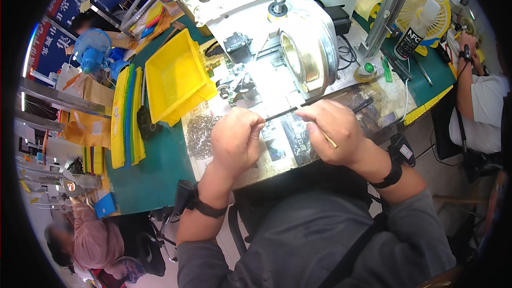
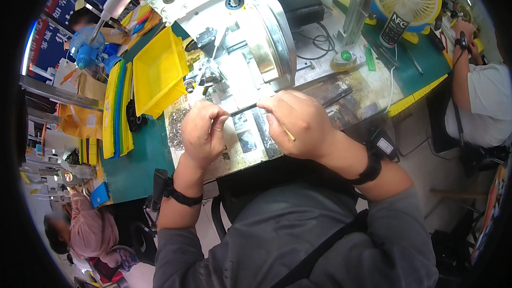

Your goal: Applying glue to small metal components and assembling them manually.

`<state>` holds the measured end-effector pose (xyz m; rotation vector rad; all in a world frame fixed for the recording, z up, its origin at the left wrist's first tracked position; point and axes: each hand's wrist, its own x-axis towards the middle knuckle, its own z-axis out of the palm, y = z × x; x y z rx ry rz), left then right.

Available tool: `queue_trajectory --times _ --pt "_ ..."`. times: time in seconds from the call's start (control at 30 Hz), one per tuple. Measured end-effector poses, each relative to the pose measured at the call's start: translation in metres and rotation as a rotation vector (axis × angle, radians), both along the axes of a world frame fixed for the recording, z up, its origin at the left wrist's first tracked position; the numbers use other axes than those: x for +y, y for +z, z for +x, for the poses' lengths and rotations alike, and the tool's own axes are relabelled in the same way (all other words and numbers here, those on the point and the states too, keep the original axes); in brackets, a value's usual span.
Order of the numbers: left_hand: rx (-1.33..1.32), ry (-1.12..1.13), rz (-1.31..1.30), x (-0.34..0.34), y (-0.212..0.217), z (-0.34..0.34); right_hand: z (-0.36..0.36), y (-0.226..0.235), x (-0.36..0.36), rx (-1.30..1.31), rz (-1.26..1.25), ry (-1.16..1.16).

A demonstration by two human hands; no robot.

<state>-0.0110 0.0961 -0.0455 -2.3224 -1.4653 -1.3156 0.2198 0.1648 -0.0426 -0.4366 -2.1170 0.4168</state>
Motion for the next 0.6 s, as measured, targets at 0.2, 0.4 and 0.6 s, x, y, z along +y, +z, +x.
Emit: queue_trajectory --times 0.2,0.4,0.6 --pt "-0.015 -0.024 0.02 0.001 0.001 0.0 0.003 0.001 0.002 -0.034 0.001 0.023" --pt "-0.005 -0.001 0.016 0.0 0.0 0.0 0.001 -0.001 -0.009 -0.114 -0.015 0.085" --pt "-0.021 -0.008 0.027 0.001 -0.001 0.0 -0.002 -0.001 -0.009 -0.1 0.005 0.078"
